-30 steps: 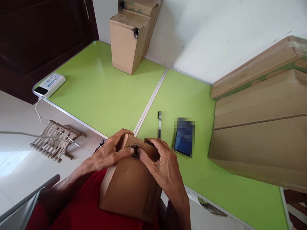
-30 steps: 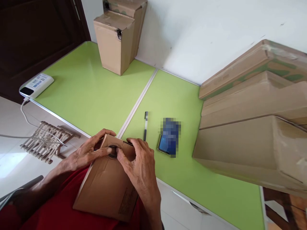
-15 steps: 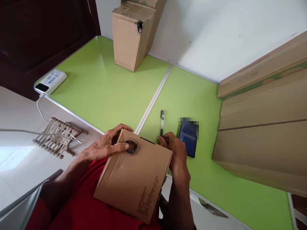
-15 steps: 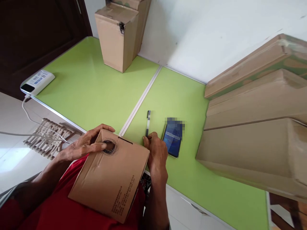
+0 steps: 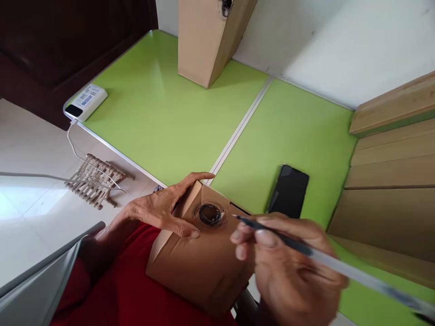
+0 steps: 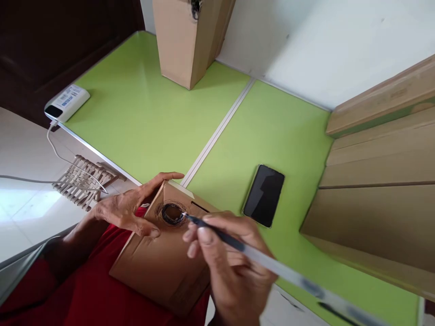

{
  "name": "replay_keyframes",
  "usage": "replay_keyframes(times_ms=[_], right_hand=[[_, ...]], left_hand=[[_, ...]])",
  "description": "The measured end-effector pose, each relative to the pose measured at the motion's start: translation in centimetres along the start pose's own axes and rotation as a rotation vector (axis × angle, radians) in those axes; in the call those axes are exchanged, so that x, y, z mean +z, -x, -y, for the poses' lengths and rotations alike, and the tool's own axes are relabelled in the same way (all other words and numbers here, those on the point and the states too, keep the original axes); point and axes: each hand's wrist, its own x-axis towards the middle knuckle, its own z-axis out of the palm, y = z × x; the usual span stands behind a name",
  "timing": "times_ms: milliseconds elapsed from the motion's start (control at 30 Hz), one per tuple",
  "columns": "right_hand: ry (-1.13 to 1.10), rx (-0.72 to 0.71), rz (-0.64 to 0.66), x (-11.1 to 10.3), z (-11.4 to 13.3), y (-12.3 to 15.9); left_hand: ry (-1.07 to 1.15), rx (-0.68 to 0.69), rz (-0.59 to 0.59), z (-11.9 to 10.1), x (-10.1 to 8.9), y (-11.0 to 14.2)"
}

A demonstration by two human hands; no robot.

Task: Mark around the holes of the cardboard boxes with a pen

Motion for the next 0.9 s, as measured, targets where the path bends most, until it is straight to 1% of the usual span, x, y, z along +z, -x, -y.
replay_keyframes(times_ms=[33,100,200,267,400,567,667,700,767,800,867,900], right_hand=[[0.014,0.012,0.015,0.6,-0.3,0.8],[0.115,0.016,0.012,1.3,-1.2,1.9],[0.329,-0.038,0.006,1.4,-2.0,2.6],[0.416,-0.077,0.025,1.4,-2.0,2.6],[0.461,-0.098,0.078,1.5,-1.4,2.1],[0.490,-0.129,0.162,1.3,-1.3,1.7],[0.537,-0.121,0.195,0.9,-1.0,1.6],[0.564,-0.098,0.195,0.8,-0.8,1.6],[0.611,-0.010,0.158,0.5,-0.4,1.6],[0.611,0.037,0.117,0.3,-0.2,1.5],[0.537,0.094,-0.025,-0.5,-0.1,0.8],[0.472,0.085,-0.108,-1.1,-0.2,0.2]], left_hand=[[-0.006,-0.022,0.043,-0.3,0.1,0.0],[-0.024,-0.063,0.081,-0.9,0.3,0.2],[-0.051,-0.085,0.062,-1.4,0.5,0.4],[-0.063,-0.076,0.062,-1.4,0.6,0.5],[-0.076,-0.078,0.042,-1.1,0.6,0.4],[-0.043,-0.093,0.048,-1.1,0.7,0.5],[-0.111,-0.093,0.002,-1.2,0.6,0.5],[-0.133,-0.091,-0.009,-1.2,0.6,0.5],[-0.150,-0.088,-0.017,-1.0,0.5,0.4],[-0.150,-0.091,-0.017,-0.8,0.5,0.4],[-0.156,-0.108,-0.013,-0.5,0.4,0.5],[-0.157,-0.120,-0.015,-0.3,0.3,0.6]])
